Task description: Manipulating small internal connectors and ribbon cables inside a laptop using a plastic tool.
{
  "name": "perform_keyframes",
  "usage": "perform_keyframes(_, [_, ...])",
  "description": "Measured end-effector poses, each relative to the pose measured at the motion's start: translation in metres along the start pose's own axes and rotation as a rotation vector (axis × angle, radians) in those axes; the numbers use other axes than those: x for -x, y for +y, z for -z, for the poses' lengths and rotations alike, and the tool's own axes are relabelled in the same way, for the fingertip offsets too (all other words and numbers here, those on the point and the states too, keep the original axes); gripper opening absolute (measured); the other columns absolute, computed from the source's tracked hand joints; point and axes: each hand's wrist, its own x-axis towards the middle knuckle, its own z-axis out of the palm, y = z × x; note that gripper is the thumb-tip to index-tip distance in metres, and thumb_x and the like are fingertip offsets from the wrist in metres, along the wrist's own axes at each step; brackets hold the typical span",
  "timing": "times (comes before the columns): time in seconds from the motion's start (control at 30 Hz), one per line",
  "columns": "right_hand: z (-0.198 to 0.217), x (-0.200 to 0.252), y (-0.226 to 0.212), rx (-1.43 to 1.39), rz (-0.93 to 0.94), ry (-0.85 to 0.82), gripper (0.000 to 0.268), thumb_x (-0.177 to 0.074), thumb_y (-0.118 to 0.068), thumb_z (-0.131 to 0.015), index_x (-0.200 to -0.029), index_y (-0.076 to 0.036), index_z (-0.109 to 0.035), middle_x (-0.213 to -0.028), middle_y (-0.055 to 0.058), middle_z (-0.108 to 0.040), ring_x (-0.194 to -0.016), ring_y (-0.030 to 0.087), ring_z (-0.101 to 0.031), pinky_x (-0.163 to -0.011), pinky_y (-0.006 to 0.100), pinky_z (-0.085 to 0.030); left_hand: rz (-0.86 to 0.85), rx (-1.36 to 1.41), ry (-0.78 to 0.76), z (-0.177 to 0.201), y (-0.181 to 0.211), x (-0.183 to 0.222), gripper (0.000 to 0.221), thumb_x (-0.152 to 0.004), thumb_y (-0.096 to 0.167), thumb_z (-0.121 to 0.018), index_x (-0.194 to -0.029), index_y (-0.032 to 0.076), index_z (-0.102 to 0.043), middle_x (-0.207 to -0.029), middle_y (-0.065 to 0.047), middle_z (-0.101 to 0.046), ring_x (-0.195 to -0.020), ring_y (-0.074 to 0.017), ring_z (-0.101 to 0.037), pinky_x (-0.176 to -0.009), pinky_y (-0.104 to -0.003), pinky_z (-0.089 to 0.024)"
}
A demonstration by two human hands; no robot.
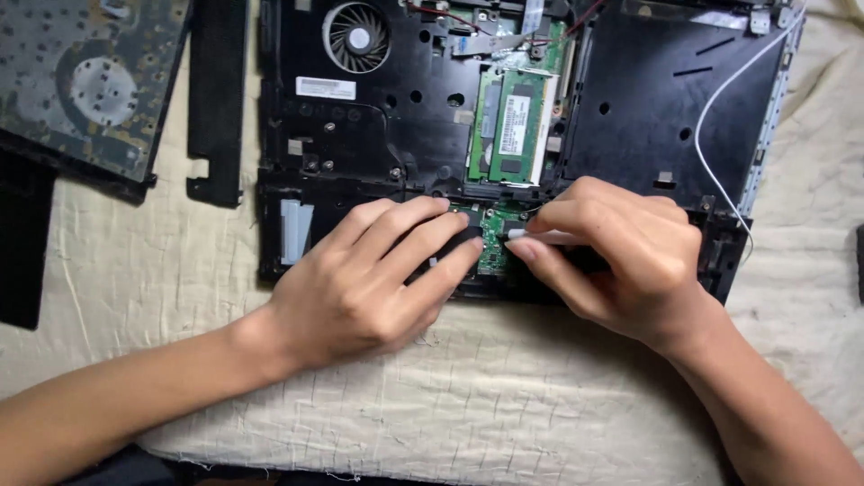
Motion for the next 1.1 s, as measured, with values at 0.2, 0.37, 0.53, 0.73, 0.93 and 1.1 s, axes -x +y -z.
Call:
perform_keyframes(0.2, [-0.004,0.009,0.004,0.058,0.027,0.052,0.020,-0.087,0.012,-0.081,-0.099,0.010,-0.064,-0.085,0.015,-0.074,-0.057,0.019,-0.061,-0.053,0.030,-0.048,-0.007,0.024,-0.004,0.001,-0.005,0.001,0.033,-0.088,0.014,-0.076,-0.120,0.003,-0.073,-0.123,-0.016,-0.075,-0.116,-0.0274,-0.068,-0.100,-0.039,-0.050])
perform_keyframes(0.37, [-0.005,0.010,0.007,0.094,0.021,0.057,0.031,-0.091,0.011,-0.081,-0.113,0.010,-0.059,-0.090,0.018,-0.072,-0.066,0.023,-0.061,-0.058,0.033,-0.049,-0.017,0.057,0.006,0.003,-0.006,0.000,0.029,-0.087,0.012,-0.076,-0.114,0.002,-0.076,-0.124,-0.018,-0.073,-0.118,-0.0285,-0.068,-0.100,-0.039,-0.052])
perform_keyframes(0.53, [-0.004,0.000,0.002,0.042,0.034,-0.007,0.025,-0.087,0.017,-0.077,-0.106,0.011,-0.062,-0.090,0.017,-0.069,-0.069,0.022,-0.061,-0.060,0.031,-0.051,-0.018,0.099,-0.008,0.003,-0.008,0.002,0.028,-0.088,0.009,-0.076,-0.115,0.002,-0.077,-0.124,-0.019,-0.074,-0.118,-0.0298,-0.069,-0.099,-0.040,-0.056])
perform_keyframes(0.73, [-0.004,0.005,0.006,0.041,0.108,0.003,0.020,-0.089,0.011,-0.077,-0.102,0.009,-0.062,-0.087,0.018,-0.069,-0.068,0.023,-0.062,-0.059,0.032,-0.052,-0.018,0.116,-0.015,0.008,-0.008,0.000,0.029,-0.088,0.010,-0.076,-0.116,0.000,-0.077,-0.125,-0.020,-0.072,-0.119,-0.0301,-0.068,-0.099,-0.041,-0.055])
perform_keyframes(0.93, [-0.007,0.004,0.004,0.144,0.091,-0.015,0.020,-0.090,0.013,-0.080,-0.104,0.007,-0.068,-0.092,0.018,-0.066,-0.066,0.021,-0.056,-0.055,0.031,-0.045,-0.022,0.109,-0.004,0.005,-0.008,0.000,0.028,-0.086,0.008,-0.077,-0.113,0.001,-0.078,-0.123,-0.020,-0.074,-0.117,-0.0301,-0.069,-0.098,-0.039,-0.056])
perform_keyframes(1.1, [-0.007,0.009,0.008,0.134,0.118,0.001,0.020,-0.089,0.015,-0.078,-0.104,0.007,-0.067,-0.088,0.017,-0.065,-0.062,0.020,-0.055,-0.052,0.031,-0.043,-0.027,0.100,0.004,0.006,-0.008,0.000,0.028,-0.086,0.008,-0.077,-0.113,0.001,-0.078,-0.123,-0.019,-0.074,-0.117,-0.0298,-0.069,-0.099,-0.040,-0.055])
